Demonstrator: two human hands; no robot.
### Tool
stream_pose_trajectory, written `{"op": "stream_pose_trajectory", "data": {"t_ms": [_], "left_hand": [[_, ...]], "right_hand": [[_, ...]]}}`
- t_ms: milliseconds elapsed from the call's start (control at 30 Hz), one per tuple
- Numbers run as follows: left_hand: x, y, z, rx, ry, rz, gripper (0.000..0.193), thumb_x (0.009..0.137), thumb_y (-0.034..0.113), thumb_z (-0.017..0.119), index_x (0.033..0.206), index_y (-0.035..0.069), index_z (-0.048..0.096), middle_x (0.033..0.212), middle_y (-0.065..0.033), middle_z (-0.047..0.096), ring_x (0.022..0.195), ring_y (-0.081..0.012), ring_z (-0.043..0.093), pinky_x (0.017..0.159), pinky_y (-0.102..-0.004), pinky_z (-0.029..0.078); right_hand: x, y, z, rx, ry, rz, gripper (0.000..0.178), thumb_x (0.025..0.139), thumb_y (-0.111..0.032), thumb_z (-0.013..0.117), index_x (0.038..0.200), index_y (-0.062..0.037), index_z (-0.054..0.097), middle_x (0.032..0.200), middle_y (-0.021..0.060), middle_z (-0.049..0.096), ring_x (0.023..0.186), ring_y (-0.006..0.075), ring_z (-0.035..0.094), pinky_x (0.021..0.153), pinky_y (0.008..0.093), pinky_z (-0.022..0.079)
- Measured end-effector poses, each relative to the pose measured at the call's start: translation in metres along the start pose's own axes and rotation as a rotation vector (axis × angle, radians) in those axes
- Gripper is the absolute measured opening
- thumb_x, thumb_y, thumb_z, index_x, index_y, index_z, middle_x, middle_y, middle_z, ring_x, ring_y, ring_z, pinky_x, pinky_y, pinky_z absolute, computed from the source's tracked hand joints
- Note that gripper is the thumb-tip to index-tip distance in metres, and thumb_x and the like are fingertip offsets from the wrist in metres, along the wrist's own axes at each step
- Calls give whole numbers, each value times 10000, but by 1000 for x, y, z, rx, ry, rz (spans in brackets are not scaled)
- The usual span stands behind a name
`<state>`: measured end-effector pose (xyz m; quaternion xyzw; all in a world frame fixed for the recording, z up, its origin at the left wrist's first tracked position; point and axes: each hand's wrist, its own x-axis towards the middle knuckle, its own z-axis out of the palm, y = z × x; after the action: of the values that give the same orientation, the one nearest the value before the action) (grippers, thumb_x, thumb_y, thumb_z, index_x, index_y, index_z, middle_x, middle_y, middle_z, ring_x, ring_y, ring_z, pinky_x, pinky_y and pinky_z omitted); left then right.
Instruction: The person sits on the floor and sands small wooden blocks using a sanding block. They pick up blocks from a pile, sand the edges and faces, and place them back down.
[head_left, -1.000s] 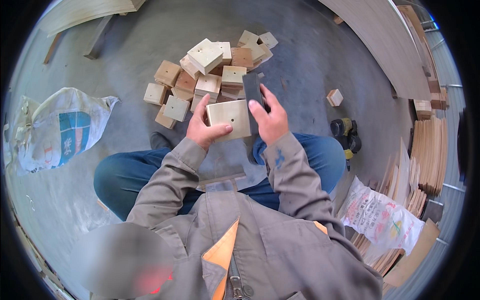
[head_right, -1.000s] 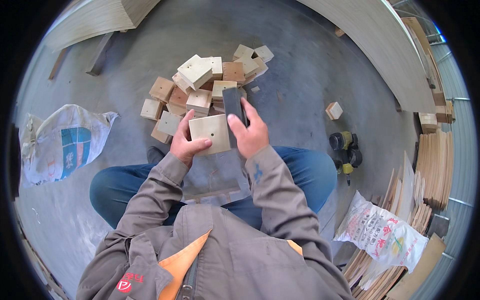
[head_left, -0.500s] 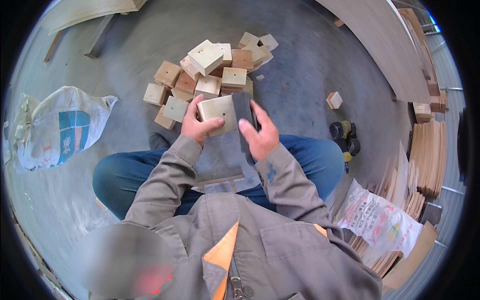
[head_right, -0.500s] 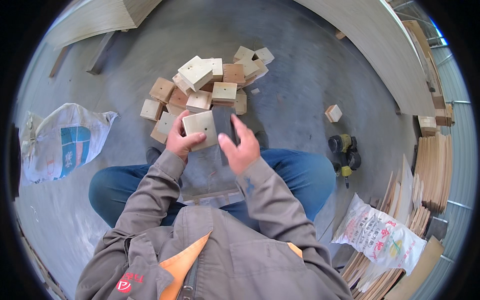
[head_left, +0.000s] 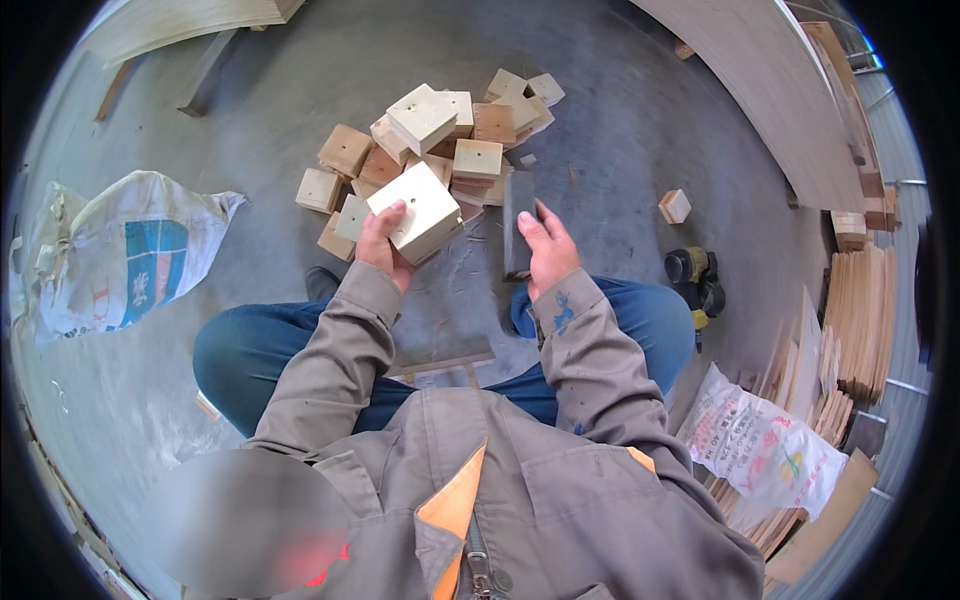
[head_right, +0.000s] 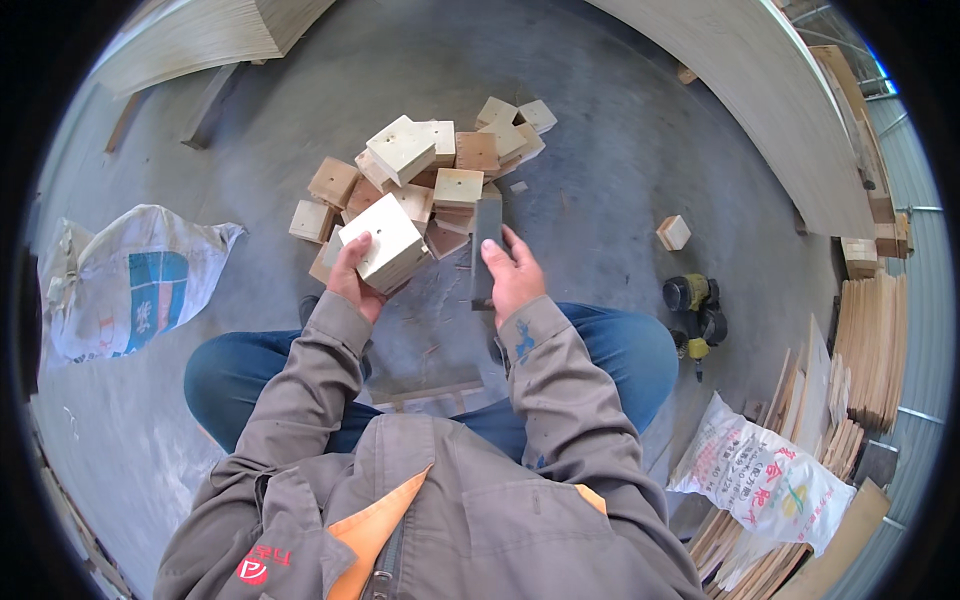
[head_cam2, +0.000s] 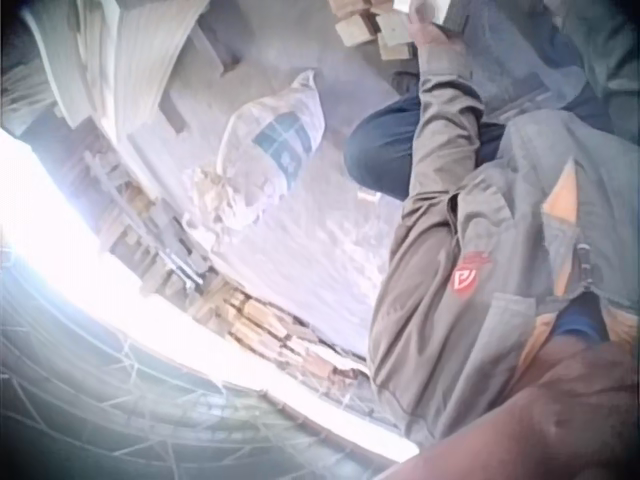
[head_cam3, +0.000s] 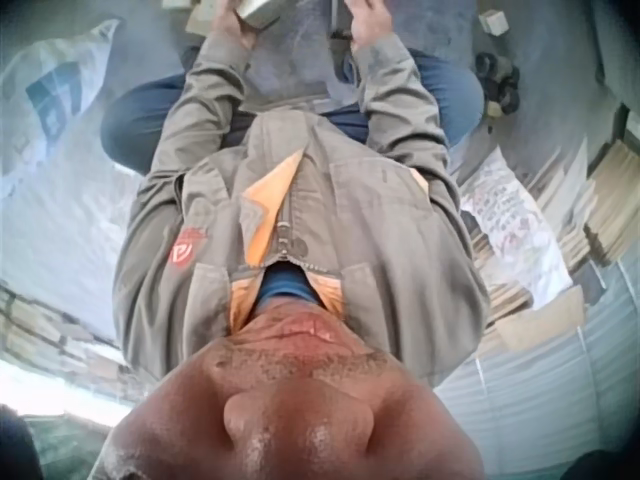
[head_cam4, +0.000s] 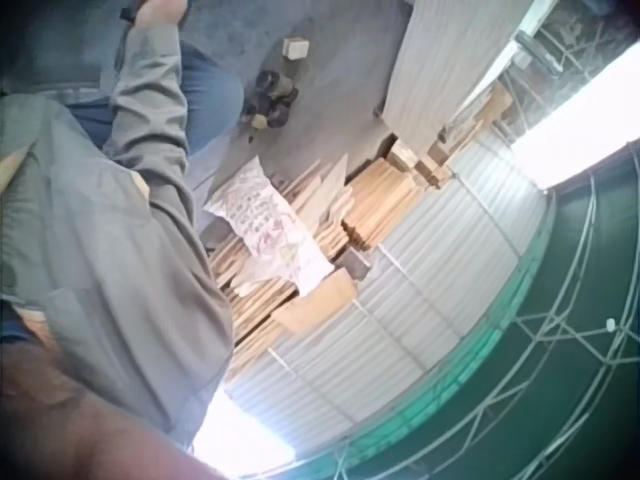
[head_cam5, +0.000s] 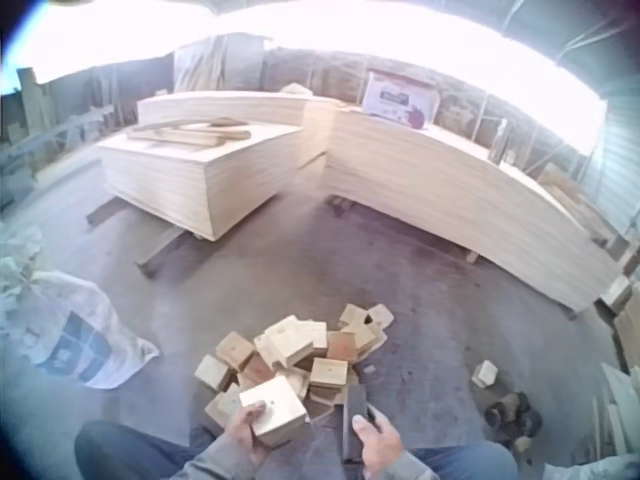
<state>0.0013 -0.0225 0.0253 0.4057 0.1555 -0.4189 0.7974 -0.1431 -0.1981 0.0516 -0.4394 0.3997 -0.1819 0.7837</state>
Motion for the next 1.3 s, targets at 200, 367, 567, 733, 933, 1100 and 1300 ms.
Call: {"op": "stream_pose_trajectory", "data": {"t_ms": [200,367,567,733,933,1100,1300], "left_hand": [[0,2,-2,-154,41,-86,577,918,319,671,1422,98,497,1341,-103,635,1244,-295,616,1052,-529,481],[-1,-5,-5,107,143,-174,651,876,340,729,1432,98,492,1323,-135,636,1192,-298,632,1044,-506,493],[-13,-14,3,18,-67,-289,696,879,395,729,1476,152,468,1386,-104,597,1231,-292,597,998,-497,501],[-12,-14,7,-47,-107,-330,727,895,499,683,1503,189,431,1474,-103,519,1325,-328,509,1085,-559,387],[-10,-11,13,-73,49,-299,628,950,518,598,1474,196,475,1395,-81,596,1238,-291,589,1007,-499,489],[1,-16,-1,-218,6,-310,642,934,491,605,1478,181,464,1425,-114,560,1279,-336,544,1083,-571,399],[-29,-22,25,-171,37,-363,609,948,444,581,1468,143,484,1426,-131,563,1278,-333,560,1066,-549,443]], "right_hand": [[-16,18,28,-38,-139,50,556,1018,-139,635,1514,12,435,1309,123,626,1146,169,608,997,306,502],[-2,11,21,44,-84,-14,537,1017,-131,630,1501,15,449,1319,115,622,1162,166,595,1014,312,486],[0,-19,21,150,-28,-25,511,1031,-156,609,1486,23,464,1339,107,614,1190,183,591,1039,328,482],[0,-20,20,141,-36,-36,527,1028,-168,623,1492,21,462,1323,108,625,1170,175,601,1018,321,491],[-15,-8,16,-513,-138,-407,621,964,-251,705,1472,34,489,1306,188,639,1166,256,627,1021,349,486],[-39,5,30,-1021,-209,-758,667,894,-335,739,1443,-11,543,1291,280,616,1225,408,575,1094,436,434],[22,-17,35,-1040,-84,-618,630,905,-338,702,1421,-2,565,1261,284,630,1189,420,588,1048,443,462]]}}
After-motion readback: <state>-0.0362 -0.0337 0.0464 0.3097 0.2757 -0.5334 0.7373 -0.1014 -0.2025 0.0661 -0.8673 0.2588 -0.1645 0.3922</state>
